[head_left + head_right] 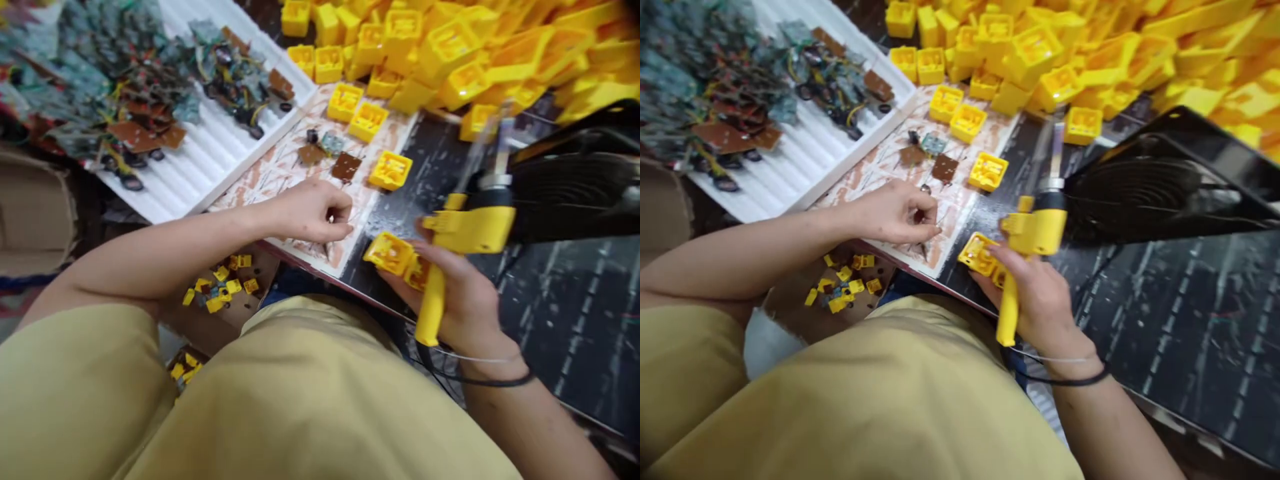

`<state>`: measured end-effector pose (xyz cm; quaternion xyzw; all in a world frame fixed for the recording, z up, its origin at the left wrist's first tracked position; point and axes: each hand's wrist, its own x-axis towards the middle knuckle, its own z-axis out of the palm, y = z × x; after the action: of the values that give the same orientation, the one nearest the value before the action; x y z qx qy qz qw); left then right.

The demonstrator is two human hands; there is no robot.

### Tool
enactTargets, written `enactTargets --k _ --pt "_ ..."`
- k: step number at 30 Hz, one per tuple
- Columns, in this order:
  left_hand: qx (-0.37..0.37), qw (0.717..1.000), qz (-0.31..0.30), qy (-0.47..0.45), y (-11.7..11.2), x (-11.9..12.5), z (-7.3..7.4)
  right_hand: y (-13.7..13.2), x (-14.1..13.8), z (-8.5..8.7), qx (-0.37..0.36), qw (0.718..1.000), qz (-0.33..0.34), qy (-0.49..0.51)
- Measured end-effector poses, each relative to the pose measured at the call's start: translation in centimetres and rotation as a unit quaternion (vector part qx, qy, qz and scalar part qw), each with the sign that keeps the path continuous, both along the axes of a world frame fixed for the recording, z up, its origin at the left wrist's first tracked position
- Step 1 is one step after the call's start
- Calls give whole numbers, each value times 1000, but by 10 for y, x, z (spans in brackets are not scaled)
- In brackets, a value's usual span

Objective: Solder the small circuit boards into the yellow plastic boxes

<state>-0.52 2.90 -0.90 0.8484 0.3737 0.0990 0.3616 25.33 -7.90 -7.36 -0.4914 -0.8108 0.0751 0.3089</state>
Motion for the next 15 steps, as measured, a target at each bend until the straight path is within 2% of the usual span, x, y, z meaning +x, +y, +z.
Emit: enactTargets --k 3,6,11,15 --pt "28 999 -33 25 0 5 2 5 -7 9 38 997 49 -35" --pt "72 992 -71 69 -2 12 3 7 -7 19 73 996 53 -28" --pt "87 988 -21 122 -3 23 1 -4 3 40 146 989 17 12" --pt "57 992 -6 109 -2 25 1 -20 16 54 156 988 1 14"
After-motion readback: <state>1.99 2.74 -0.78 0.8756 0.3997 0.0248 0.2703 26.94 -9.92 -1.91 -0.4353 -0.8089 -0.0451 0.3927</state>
